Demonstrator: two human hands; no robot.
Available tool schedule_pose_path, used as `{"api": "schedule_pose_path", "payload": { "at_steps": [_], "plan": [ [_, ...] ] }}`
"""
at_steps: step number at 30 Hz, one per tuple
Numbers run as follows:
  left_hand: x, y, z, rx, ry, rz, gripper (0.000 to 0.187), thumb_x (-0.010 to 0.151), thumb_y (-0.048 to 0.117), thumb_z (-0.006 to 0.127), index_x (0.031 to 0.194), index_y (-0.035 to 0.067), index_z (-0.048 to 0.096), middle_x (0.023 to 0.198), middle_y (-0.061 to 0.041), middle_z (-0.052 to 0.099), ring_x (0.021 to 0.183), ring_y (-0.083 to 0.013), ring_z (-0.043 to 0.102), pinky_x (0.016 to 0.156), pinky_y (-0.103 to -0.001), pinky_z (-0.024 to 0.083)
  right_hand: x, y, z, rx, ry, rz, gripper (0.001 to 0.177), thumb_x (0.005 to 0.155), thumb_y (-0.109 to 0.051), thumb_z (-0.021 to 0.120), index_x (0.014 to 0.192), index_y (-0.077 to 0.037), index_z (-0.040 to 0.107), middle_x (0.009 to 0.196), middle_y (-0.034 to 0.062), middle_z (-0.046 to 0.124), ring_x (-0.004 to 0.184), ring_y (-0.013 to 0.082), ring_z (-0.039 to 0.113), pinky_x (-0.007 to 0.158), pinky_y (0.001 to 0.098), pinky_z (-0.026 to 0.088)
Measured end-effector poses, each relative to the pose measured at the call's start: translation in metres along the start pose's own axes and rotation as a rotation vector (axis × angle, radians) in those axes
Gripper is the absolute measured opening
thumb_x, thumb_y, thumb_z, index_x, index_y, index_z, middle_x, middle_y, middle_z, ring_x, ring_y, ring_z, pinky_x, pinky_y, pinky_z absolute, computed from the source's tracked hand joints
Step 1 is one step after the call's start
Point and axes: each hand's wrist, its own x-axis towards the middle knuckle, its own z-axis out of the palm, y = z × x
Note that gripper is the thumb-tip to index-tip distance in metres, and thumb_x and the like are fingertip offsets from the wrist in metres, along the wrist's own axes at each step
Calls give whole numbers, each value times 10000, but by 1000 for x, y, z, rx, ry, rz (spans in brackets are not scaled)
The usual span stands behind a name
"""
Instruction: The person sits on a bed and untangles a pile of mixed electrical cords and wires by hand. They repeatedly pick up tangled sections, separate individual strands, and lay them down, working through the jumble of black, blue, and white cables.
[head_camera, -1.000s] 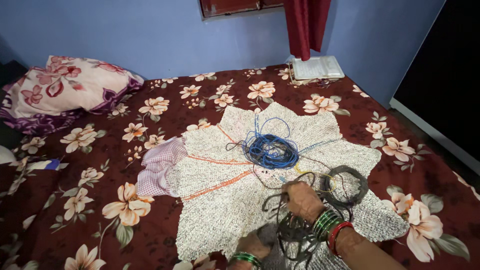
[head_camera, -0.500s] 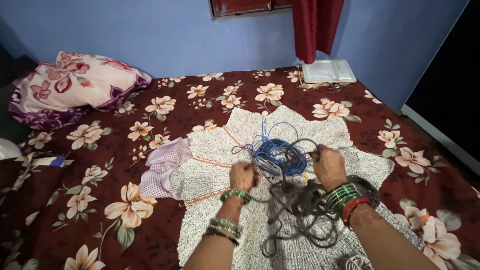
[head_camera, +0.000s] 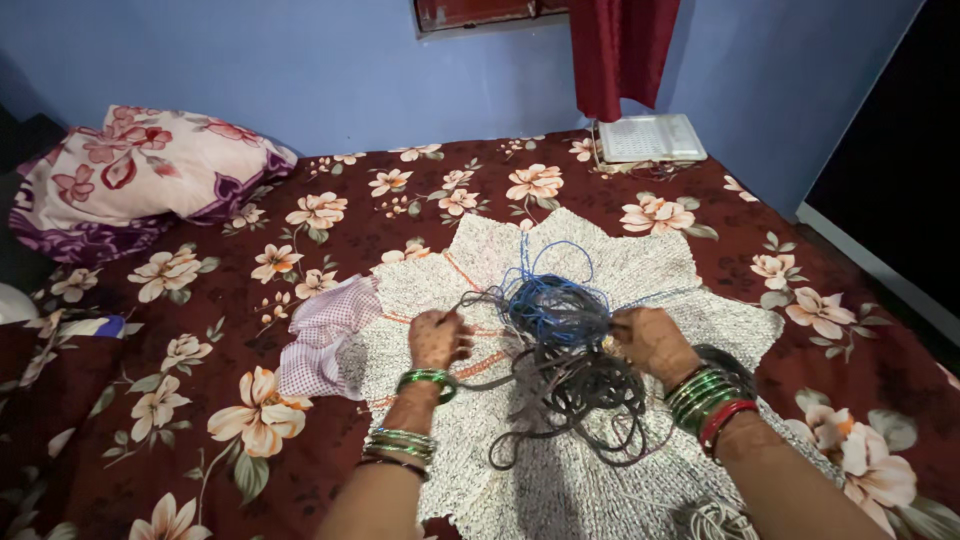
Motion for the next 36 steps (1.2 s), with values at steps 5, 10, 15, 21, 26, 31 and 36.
{"api": "schedule_pose_path", "payload": {
  "at_steps": [5, 10, 15, 21, 26, 31, 36],
  "plan": [
    [50, -78, -47, 1106, -230, 73, 230, 952, 264, 656, 928, 56, 752, 868, -122, 766, 738, -237, 725, 727, -390, 614, -7, -12, -42, 854, -14, -55, 244, 845, -75, 722, 1089, -61, 733, 989, 84, 783, 884, 195, 744, 827, 319, 588],
    [32, -76, -45, 1410, -192, 488, 248, 957, 266, 653, 986, 37, 745, 1067, -181, 719, 977, -319, 704, 928, -424, 560, -21, -71, -106, 1524, 59, -238, 218, 844, -64, 677, 1040, -79, 773, 1061, 53, 827, 1019, 156, 783, 938, 266, 576],
    [-58, 25, 31, 506, -163, 845, 361, 945, 304, 701, 1152, 8, 701, 1098, -200, 719, 1006, -325, 685, 884, -462, 543, -72, -126, -160, 41, 627, -466, 118, 960, -110, 694, 1044, -90, 774, 982, 20, 791, 826, 107, 742, 714, 273, 591],
    [-134, 85, 92, 333, -395, 491, 426, 1012, 371, 525, 1283, 82, 682, 997, -165, 667, 930, -301, 653, 849, -451, 536, -113, -170, -207, 249, 777, -379, 140, 984, -55, 707, 1088, -94, 791, 987, 19, 784, 754, 94, 695, 654, 228, 546],
    [-140, 80, 102, 475, -209, 930, 492, 791, 57, 774, 1257, -16, 637, 1208, -203, 612, 1075, -322, 619, 941, -444, 518, -115, -166, -211, 501, 794, -344, 188, 928, 38, 713, 1083, -55, 768, 1068, 36, 777, 904, 99, 698, 783, 205, 555],
    [-146, 78, 98, 674, -476, 562, 315, 815, 73, 734, 1123, 33, 681, 1062, -140, 728, 990, -245, 702, 937, -366, 586, -118, -136, -194, 874, 679, -307, 167, 915, 86, 648, 1079, 95, 618, 1062, 179, 743, 945, 185, 708, 833, 258, 577],
    [-147, 57, 89, 754, -566, 474, 346, 820, 112, 731, 1138, 2, 648, 1062, -170, 719, 966, -274, 722, 900, -374, 608, -114, -102, -180, 1862, 494, -77, 311, 974, -92, 373, 1048, 178, 509, 999, 331, 656, 972, 340, 745, 865, 404, 652]
  ]
}}
